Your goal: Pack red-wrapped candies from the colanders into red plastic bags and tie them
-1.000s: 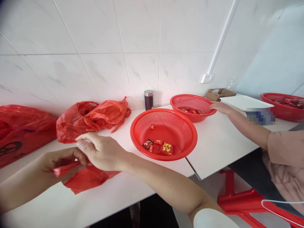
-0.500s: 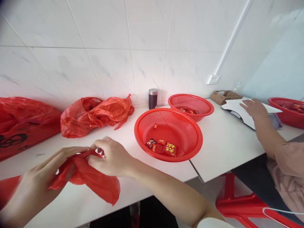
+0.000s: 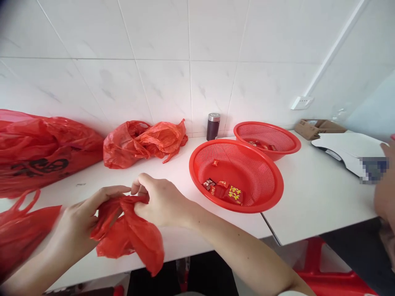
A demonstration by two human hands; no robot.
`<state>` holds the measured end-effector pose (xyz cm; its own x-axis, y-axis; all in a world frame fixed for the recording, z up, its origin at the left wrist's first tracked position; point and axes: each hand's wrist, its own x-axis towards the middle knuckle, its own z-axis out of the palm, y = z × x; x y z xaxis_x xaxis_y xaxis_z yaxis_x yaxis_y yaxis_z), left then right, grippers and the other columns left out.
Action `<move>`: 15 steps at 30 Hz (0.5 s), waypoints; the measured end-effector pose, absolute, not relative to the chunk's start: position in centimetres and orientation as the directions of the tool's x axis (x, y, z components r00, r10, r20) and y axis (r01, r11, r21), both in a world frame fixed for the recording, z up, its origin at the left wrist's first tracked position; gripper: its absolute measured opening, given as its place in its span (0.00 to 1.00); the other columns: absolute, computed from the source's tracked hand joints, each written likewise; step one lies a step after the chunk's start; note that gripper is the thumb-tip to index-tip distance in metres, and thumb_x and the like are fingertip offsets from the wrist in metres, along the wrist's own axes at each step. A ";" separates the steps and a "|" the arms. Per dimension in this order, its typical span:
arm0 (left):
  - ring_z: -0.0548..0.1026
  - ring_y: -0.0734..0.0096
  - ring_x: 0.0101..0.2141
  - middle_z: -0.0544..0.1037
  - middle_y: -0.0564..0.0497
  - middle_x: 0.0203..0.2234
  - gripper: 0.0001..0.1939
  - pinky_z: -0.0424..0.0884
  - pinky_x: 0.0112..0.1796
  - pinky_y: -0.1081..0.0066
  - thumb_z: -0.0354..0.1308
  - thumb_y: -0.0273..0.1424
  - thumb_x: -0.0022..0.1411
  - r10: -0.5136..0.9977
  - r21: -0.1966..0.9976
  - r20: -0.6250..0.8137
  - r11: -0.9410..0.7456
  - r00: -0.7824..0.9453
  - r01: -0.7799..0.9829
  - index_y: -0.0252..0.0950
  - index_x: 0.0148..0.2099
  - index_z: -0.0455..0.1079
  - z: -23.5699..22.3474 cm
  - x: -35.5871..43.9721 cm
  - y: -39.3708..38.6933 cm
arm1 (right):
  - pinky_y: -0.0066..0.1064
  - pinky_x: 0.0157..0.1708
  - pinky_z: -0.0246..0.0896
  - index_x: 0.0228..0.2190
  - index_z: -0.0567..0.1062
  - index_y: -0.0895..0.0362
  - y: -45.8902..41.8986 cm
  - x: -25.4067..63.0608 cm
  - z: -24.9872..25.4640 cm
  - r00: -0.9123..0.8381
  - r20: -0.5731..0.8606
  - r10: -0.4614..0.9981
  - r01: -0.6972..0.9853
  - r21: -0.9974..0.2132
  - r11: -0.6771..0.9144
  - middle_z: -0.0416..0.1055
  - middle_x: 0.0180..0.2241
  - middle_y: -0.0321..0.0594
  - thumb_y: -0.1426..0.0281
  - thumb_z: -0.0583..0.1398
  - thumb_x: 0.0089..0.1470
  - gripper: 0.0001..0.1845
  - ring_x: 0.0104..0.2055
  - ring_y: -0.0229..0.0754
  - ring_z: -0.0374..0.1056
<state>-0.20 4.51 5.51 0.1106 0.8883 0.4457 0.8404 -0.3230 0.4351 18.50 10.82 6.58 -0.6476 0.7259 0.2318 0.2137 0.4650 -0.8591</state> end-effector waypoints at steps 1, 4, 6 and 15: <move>0.72 0.74 0.21 0.80 0.58 0.31 0.18 0.66 0.25 0.75 0.52 0.27 0.53 0.890 0.452 0.445 -0.318 0.099 0.833 0.46 0.47 0.65 5.5 -0.1 4.4 | 0.27 0.30 0.56 0.35 0.65 0.53 10.8 18.3 6.2 -0.622 0.245 0.744 0.280 -0.818 0.503 0.66 0.27 0.29 0.76 0.57 0.49 0.10 0.28 0.34 0.61; 0.74 0.73 0.23 0.81 0.57 0.31 0.15 0.67 0.25 0.75 0.51 0.26 0.55 0.894 0.478 0.441 -0.308 0.079 0.822 0.45 0.45 0.67 5.3 -0.2 4.5 | 0.27 0.28 0.50 0.34 0.68 0.54 10.9 17.9 5.5 -0.542 0.305 0.783 0.419 -0.710 0.567 0.62 0.22 0.27 0.78 0.56 0.50 0.09 0.24 0.32 0.56; 0.76 0.71 0.25 0.81 0.55 0.34 0.14 0.69 0.27 0.74 0.53 0.28 0.57 0.894 0.469 0.441 -0.306 0.080 0.829 0.44 0.46 0.68 5.2 -0.6 4.7 | 0.27 0.29 0.50 0.31 0.69 0.54 11.2 18.1 5.6 -0.541 0.285 0.791 0.408 -0.734 0.543 0.61 0.23 0.28 0.75 0.58 0.52 0.04 0.25 0.32 0.56; 0.77 0.75 0.32 0.79 0.55 0.34 0.16 0.69 0.33 0.78 0.52 0.28 0.66 0.833 0.413 0.496 -0.473 0.243 0.778 0.48 0.54 0.69 3.5 -2.4 4.9 | 0.26 0.26 0.52 0.27 0.56 0.54 12.0 18.8 5.6 -0.716 0.180 0.674 -0.107 -0.983 0.149 0.56 0.25 0.29 0.65 0.61 0.54 0.16 0.25 0.33 0.52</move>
<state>-2.43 4.89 3.54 0.2433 0.8332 0.4965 0.7781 -0.4733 0.4130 18.76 11.98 5.59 -0.7162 0.6742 0.1803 -0.1073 0.1489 -0.9830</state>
